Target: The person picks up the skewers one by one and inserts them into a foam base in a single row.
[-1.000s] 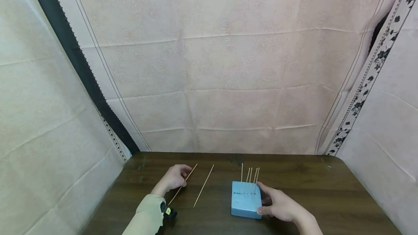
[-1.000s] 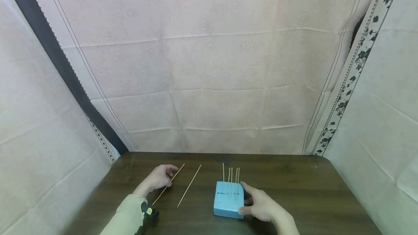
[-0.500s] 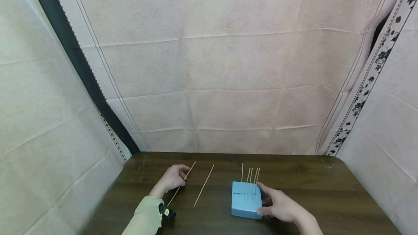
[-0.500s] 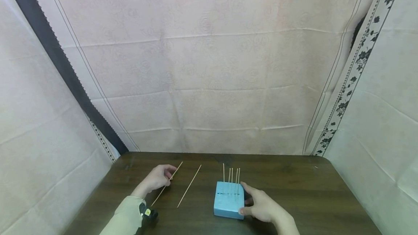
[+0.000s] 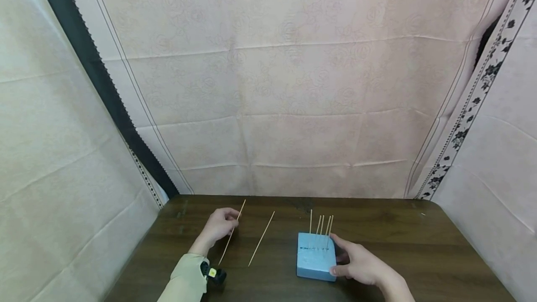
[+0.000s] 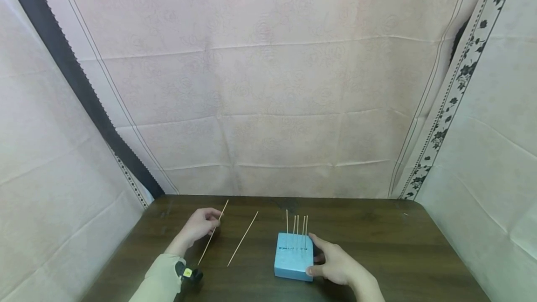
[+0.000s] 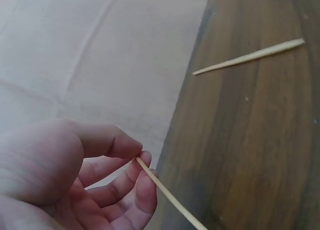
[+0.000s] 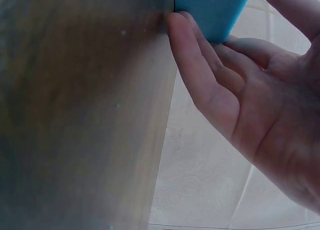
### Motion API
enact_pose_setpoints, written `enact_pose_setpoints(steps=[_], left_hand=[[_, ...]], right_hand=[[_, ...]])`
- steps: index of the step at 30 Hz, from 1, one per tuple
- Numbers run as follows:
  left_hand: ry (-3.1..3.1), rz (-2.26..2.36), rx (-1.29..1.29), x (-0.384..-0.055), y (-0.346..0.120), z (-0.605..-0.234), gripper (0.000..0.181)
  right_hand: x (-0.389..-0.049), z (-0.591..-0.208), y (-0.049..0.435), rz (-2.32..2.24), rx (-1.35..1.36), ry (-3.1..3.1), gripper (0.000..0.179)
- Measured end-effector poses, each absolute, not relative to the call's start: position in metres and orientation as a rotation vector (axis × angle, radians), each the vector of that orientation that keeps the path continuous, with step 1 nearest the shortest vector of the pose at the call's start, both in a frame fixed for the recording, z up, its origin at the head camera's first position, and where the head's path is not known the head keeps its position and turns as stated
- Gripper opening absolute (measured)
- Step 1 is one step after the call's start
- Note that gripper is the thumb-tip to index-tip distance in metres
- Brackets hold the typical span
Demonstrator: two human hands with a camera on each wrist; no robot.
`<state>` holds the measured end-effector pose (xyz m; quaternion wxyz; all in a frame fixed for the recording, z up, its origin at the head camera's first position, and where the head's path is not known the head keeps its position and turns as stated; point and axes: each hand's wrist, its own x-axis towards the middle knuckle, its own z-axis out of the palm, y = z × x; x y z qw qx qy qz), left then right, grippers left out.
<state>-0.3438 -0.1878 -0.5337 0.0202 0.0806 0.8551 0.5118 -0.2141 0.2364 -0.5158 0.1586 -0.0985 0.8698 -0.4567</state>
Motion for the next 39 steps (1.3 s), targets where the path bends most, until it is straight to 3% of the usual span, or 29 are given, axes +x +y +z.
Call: enact_pose_setpoints(steps=[39], left_hand=[[2.416, 2.025, 0.243, -0.330, -0.163, -0.511, 0.018]], right_hand=[[-0.215, -0.516, 0.235, -1.298, -0.253, 2.487, 0.099]])
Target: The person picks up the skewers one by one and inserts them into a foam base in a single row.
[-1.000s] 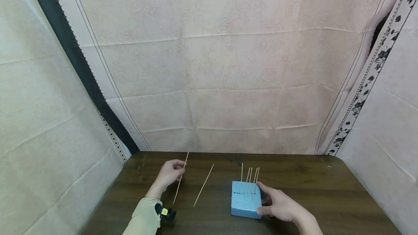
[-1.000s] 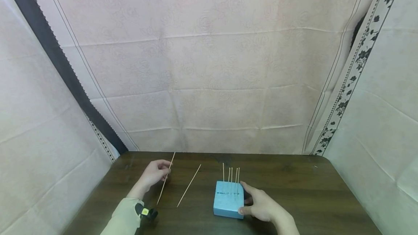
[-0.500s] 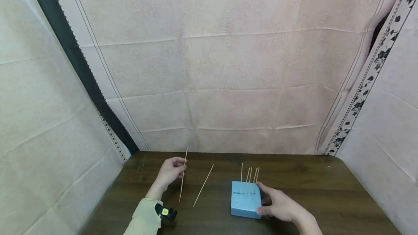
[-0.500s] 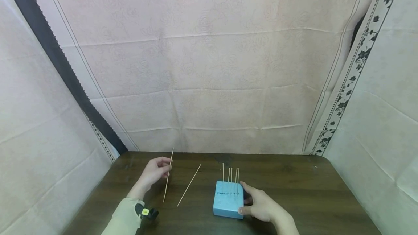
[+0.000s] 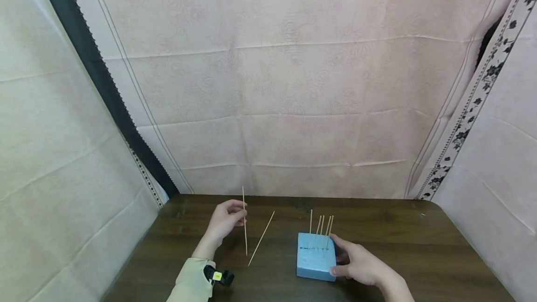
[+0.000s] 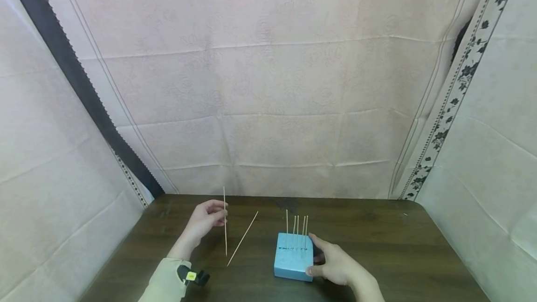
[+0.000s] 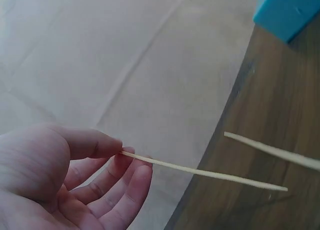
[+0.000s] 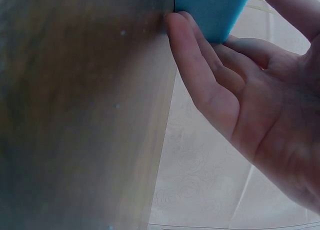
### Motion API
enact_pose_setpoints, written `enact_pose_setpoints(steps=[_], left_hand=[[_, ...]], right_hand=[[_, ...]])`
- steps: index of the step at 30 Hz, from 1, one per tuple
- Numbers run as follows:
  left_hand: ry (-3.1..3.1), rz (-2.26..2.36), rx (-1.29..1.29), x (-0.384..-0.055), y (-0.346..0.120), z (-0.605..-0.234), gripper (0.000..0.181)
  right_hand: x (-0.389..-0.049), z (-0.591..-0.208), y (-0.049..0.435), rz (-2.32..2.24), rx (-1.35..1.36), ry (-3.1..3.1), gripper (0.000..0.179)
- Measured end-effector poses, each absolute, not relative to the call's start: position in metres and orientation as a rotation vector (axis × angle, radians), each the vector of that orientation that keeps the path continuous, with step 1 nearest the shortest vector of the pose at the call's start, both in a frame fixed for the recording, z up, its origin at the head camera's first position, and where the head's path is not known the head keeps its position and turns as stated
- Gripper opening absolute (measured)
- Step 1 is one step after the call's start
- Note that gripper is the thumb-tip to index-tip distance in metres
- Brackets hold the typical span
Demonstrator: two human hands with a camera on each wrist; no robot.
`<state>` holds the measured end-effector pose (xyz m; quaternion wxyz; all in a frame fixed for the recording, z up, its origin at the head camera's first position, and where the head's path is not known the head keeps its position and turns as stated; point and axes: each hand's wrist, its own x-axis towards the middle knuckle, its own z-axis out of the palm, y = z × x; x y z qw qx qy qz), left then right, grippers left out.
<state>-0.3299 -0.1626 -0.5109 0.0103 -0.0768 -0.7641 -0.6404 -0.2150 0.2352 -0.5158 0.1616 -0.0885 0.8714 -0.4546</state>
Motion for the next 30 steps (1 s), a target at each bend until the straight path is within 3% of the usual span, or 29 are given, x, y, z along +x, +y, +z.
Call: enact_pose_setpoints(steps=[30], left_hand=[[-2.246, -2.164, -0.394, -0.303, -0.122, -0.501, 0.019]], right_hand=[[-0.215, -0.516, 0.236, -1.308, -0.248, 2.477, 0.099]])
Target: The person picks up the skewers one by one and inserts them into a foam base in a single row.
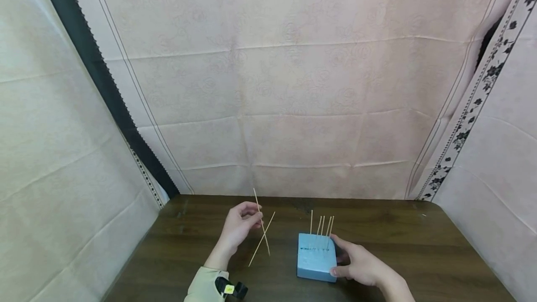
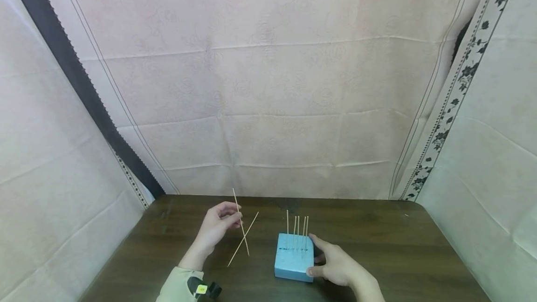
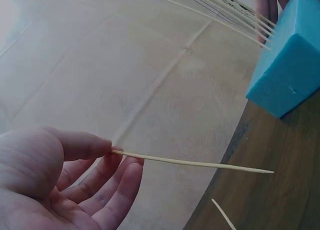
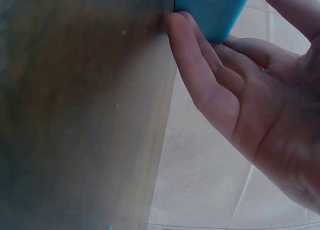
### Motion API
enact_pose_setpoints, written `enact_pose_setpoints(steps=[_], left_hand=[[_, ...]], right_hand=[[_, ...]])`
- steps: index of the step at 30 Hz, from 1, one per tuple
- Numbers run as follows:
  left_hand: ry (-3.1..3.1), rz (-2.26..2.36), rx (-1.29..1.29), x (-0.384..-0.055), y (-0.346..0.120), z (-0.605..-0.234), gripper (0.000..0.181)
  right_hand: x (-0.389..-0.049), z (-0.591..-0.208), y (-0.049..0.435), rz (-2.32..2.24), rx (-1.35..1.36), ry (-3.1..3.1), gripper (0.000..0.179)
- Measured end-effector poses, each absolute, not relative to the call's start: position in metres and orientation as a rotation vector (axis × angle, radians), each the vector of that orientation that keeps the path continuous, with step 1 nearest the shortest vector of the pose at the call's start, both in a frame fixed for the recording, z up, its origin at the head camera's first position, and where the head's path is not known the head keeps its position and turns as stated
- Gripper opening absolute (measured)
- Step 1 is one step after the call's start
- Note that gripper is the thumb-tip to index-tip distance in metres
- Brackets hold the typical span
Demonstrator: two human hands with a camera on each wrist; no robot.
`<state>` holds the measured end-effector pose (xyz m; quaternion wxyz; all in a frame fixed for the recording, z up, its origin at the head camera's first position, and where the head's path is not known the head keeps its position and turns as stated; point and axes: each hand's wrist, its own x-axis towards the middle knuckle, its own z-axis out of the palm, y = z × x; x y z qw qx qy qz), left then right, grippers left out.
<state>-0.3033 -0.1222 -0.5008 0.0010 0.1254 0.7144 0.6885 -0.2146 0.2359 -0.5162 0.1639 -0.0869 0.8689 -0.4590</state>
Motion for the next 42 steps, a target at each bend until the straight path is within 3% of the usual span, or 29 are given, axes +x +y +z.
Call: enact_pose_setpoints(steps=[42], left_hand=[[2.187, 2.249, 0.749, -0.263, -0.068, -0.481, 0.017]], right_hand=[[-0.213, -0.513, 0.234, -1.302, -0.226, 2.488, 0.099]])
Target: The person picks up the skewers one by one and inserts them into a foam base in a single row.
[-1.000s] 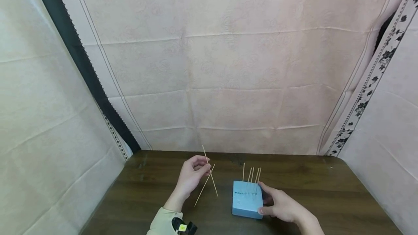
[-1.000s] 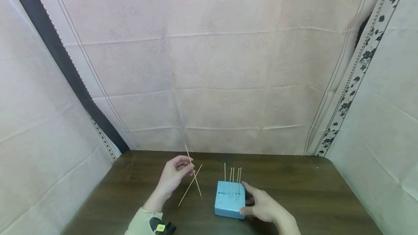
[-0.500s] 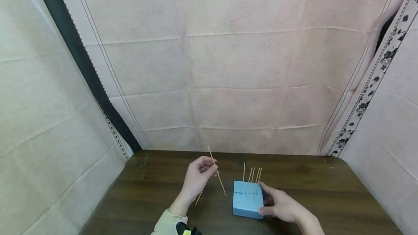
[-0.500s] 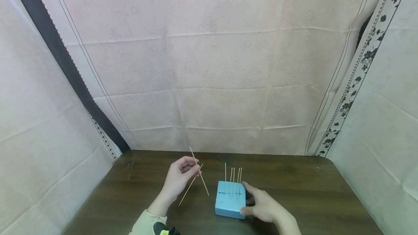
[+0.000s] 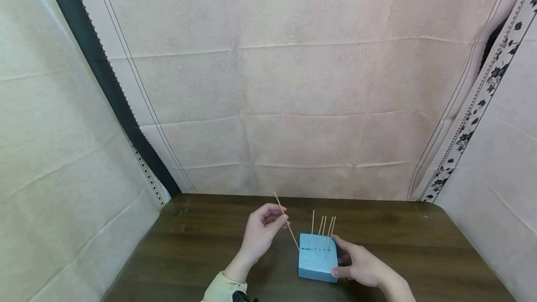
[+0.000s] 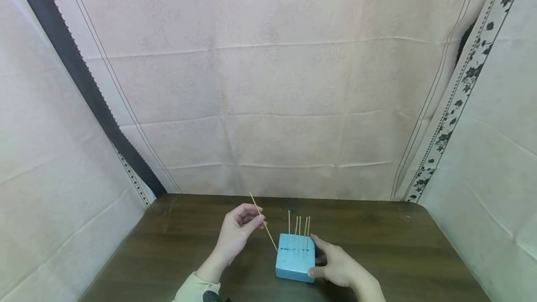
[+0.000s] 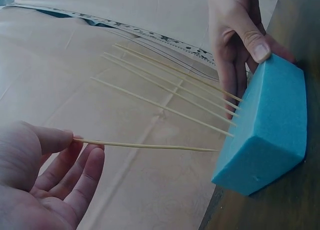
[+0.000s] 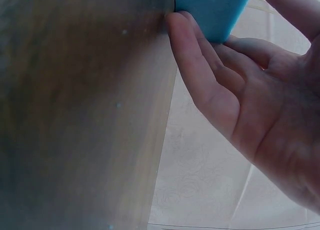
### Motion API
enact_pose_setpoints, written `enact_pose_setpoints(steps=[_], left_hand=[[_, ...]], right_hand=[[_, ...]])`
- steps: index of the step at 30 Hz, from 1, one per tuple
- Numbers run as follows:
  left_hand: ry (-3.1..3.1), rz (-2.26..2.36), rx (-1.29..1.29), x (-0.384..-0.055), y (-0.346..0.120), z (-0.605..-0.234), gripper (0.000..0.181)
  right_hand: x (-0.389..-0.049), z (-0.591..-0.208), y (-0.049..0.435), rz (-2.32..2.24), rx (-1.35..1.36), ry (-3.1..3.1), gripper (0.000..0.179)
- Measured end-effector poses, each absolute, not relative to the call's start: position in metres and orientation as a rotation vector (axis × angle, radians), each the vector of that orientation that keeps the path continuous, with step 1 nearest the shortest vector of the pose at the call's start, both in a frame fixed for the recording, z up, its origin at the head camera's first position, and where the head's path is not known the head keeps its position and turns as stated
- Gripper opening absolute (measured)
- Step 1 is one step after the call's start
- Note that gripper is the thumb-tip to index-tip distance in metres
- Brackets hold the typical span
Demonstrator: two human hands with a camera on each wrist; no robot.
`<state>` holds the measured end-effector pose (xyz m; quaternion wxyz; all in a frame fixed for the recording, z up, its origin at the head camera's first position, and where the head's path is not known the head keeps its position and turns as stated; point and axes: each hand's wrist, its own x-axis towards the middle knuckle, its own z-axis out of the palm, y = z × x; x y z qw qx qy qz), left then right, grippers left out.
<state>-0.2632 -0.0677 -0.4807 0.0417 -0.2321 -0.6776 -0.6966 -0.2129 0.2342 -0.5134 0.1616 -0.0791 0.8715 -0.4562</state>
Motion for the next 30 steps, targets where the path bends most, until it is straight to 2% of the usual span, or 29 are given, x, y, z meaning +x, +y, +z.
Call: enact_pose_setpoints(steps=[30], left_hand=[[-2.107, -2.031, -0.771, -0.259, -0.036, -0.484, 0.014]], right_hand=[[-0.213, -0.515, 0.236, -1.323, -0.277, 2.473, 0.098]])
